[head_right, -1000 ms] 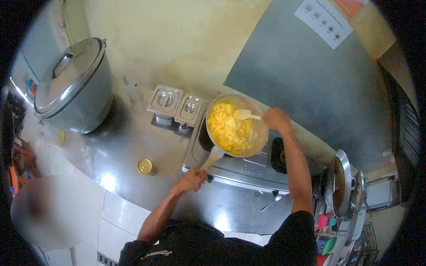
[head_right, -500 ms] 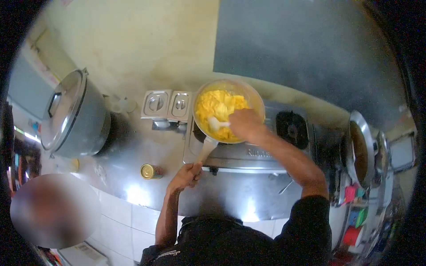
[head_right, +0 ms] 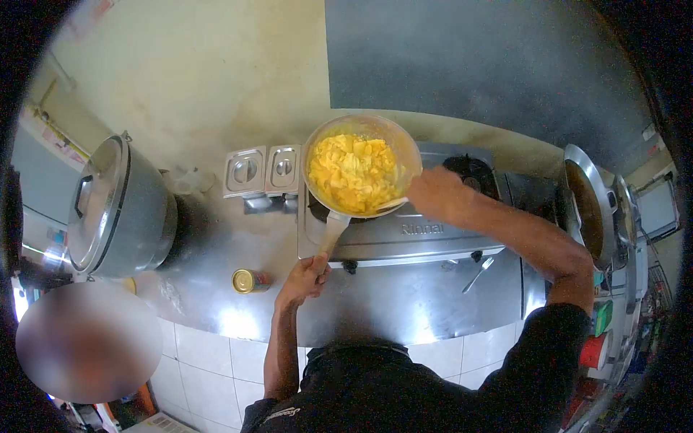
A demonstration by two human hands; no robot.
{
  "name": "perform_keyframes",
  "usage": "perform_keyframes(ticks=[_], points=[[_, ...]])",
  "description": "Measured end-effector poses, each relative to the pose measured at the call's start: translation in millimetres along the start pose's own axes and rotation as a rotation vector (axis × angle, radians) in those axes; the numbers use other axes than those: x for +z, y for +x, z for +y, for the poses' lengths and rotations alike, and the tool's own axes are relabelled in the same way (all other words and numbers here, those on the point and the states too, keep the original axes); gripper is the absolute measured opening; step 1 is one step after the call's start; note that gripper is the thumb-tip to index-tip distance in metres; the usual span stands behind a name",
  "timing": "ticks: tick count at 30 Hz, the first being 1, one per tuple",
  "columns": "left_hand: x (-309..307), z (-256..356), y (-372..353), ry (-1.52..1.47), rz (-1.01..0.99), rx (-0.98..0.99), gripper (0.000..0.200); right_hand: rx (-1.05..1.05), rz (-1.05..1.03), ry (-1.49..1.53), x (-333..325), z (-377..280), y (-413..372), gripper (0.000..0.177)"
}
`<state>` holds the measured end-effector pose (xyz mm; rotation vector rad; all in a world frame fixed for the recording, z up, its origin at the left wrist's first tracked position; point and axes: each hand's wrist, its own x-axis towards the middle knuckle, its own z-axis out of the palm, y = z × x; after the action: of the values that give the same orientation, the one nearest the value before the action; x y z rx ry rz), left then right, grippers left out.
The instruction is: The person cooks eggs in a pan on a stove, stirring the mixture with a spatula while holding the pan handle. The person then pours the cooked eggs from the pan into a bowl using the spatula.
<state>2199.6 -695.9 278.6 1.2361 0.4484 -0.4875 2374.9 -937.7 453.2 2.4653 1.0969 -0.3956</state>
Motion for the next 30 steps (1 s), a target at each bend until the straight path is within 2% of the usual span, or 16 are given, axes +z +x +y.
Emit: perform_keyframes(ticks=[4,8,10,14,19,23,27,30], points=[[-1,-4,0,0.031,-0.011,0.059,0.047,-0.099,-0.009,0.307,33,-16,16,0.021],[-1,-1,2,0.082,0.004,0.046,0.046,-0.071,0.002,0.381,44,-40,45,0.022],[-3,-5,3,0.086,-0.019,0.054,0.044,0.015,0.066,0.514,45,-53,57,0.02],[1,0,0,0.136,-0.016,0.058,0.042,0.054,0.237,0.518,54,-63,89,0.022],[5,4,-5,0.124,0.02,0.038,0.042,0.3,0.428,0.572,81,-61,132,0.025],[3,5,-3,0.084,0.021,0.044,0.043,0.264,0.31,0.378,18,-37,92,0.026],[-1,0,-1,0.074,-0.006,0.044,0.044,0.193,0.151,0.248,-37,-51,31,0.023],[-1,-1,-1,0.093,-0.018,0.063,0.044,0.091,0.014,0.252,-23,-54,37,0.022]])
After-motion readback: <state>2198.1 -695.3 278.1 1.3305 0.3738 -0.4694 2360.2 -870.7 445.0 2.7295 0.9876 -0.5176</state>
